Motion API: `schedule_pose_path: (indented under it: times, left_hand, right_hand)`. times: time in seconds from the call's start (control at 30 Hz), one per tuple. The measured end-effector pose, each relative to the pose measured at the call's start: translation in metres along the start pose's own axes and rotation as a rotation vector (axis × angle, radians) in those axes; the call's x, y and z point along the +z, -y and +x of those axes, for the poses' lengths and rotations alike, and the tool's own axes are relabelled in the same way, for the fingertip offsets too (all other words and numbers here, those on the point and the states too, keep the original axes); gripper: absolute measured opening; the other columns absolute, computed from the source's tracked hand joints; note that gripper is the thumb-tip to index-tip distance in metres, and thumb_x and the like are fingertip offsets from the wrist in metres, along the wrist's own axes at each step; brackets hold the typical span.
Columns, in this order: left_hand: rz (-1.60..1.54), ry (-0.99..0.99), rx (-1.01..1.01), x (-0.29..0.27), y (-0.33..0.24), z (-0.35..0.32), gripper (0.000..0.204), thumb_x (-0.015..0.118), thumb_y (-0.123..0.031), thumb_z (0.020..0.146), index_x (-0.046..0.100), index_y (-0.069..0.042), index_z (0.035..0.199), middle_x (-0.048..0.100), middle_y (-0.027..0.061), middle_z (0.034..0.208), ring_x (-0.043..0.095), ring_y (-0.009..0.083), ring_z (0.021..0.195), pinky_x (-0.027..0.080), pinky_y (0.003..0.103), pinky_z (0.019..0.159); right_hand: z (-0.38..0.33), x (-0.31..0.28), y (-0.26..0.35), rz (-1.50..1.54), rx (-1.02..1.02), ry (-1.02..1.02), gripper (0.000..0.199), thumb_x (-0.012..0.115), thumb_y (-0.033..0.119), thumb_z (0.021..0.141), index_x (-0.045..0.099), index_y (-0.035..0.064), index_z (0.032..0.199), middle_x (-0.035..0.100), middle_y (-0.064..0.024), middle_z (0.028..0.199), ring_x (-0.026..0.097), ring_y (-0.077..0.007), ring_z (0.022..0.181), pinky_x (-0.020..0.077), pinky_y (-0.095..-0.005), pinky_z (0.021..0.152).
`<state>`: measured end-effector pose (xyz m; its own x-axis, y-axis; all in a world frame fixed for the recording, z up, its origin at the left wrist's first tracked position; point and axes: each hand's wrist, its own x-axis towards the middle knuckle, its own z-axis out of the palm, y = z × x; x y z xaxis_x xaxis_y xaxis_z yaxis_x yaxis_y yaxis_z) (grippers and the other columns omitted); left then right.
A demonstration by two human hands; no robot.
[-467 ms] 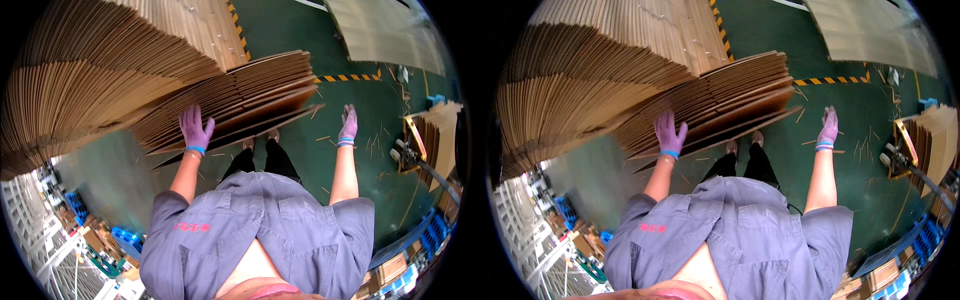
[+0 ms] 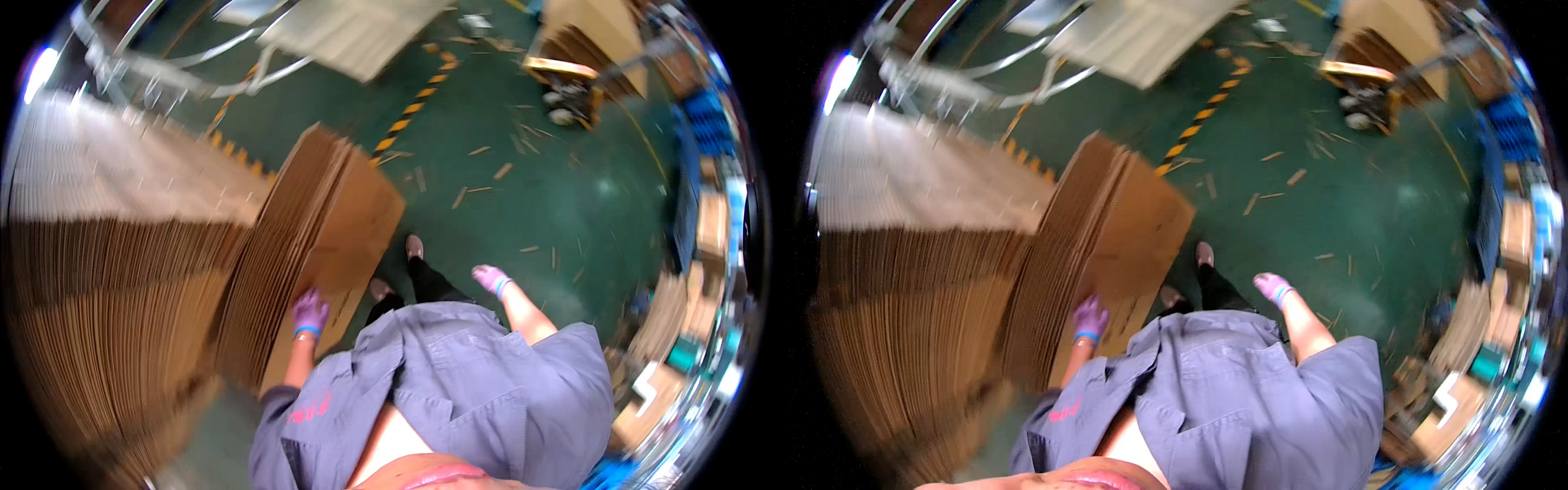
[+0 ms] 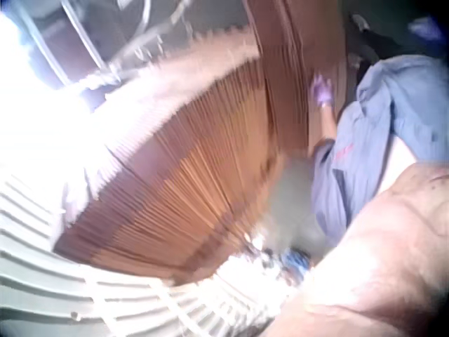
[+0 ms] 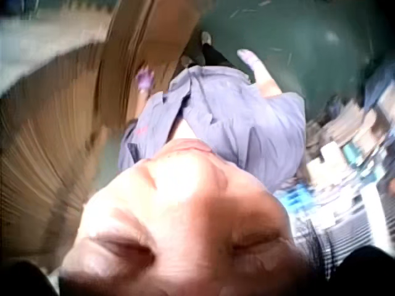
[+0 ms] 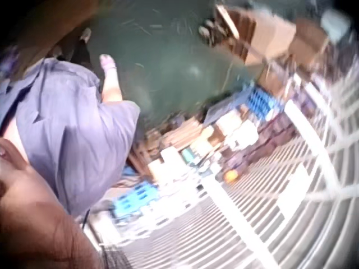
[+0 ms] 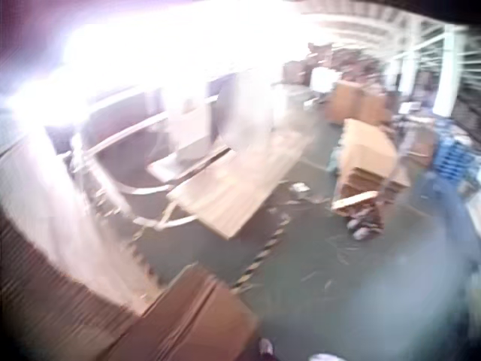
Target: The person uses a pallet jack to transport a stack of corrugated cardboard sheets, maneuvering the jack under the stack and pulling it across the factory floor.
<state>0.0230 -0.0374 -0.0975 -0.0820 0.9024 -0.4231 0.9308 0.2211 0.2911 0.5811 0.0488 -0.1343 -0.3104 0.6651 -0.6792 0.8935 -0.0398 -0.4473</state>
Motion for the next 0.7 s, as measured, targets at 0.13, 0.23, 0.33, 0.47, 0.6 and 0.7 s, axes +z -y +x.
schedule_pose_path:
  times: [0.13,0.23,0.33,0.47,0.6,0.7]
  left_hand:
    - [0.273,0.301,-0.045,-0.032,-0.033,0.037,0.057,0.050,-0.048,0.089,0.055,-0.013,0.133,0.056,0.0148,0.135,0.052,0.0319,0.124,0.036,0.046,0.106]
    - [0.509,0.538,0.179,-0.062,-0.104,0.067,0.058,0.050,-0.051,0.089,0.055,-0.013,0.133,0.057,0.0150,0.132,0.054,0.0313,0.122,0.038,0.044,0.105]
    - [0.469,0.391,0.490,-0.056,-0.172,0.105,0.057,0.050,-0.050,0.089,0.057,-0.013,0.131,0.058,0.0127,0.131,0.054,0.0330,0.122,0.040,0.044,0.104]
    - [0.480,0.449,0.634,-0.062,-0.314,0.159,0.059,0.050,-0.050,0.088,0.056,-0.012,0.132,0.055,0.0130,0.136,0.052,0.0341,0.124,0.037,0.044,0.107]
    - [0.563,0.522,0.813,-0.028,-0.414,0.216,0.059,0.052,-0.052,0.087,0.058,-0.012,0.130,0.056,0.0135,0.134,0.053,0.0343,0.123,0.037,0.045,0.107]
    - [0.624,0.535,0.940,-0.027,-0.502,0.252,0.058,0.052,-0.052,0.087,0.058,-0.012,0.129,0.056,0.0141,0.134,0.053,0.0342,0.122,0.037,0.045,0.106]
  right_hand:
    - [-0.046,0.016,-0.012,0.491,0.353,-0.207,0.048,0.054,0.040,0.094,0.063,0.0043,0.124,0.066,-0.0141,0.123,0.059,-0.0266,0.118,0.0437,-0.0352,0.102]
    - [-0.063,0.054,-0.048,0.775,0.444,-0.367,0.042,0.054,0.036,0.094,0.064,0.0036,0.119,0.069,-0.0127,0.112,0.064,-0.0259,0.107,0.0476,-0.0359,0.094]
    - [-0.071,0.073,-0.087,0.716,0.413,-0.381,0.035,0.052,0.031,0.094,0.067,0.0048,0.112,0.070,-0.0154,0.103,0.065,-0.0273,0.098,0.0495,-0.0382,0.086]
    - [-0.077,0.095,-0.141,0.568,0.444,-0.344,0.043,0.042,0.038,0.092,0.068,0.0060,0.106,0.066,-0.0198,0.109,0.061,-0.0338,0.104,0.0468,-0.0421,0.090]
    - [-0.090,0.078,-0.199,1.044,0.677,-0.423,0.048,0.041,0.041,0.090,0.068,0.0056,0.106,0.066,-0.0192,0.115,0.061,-0.0353,0.109,0.0459,-0.0428,0.092]
    - [-0.077,0.026,-0.248,1.461,0.759,-0.650,0.039,0.049,0.038,0.089,0.067,0.0038,0.093,0.067,-0.0109,0.087,0.060,-0.0233,0.077,0.0476,-0.0389,0.070]
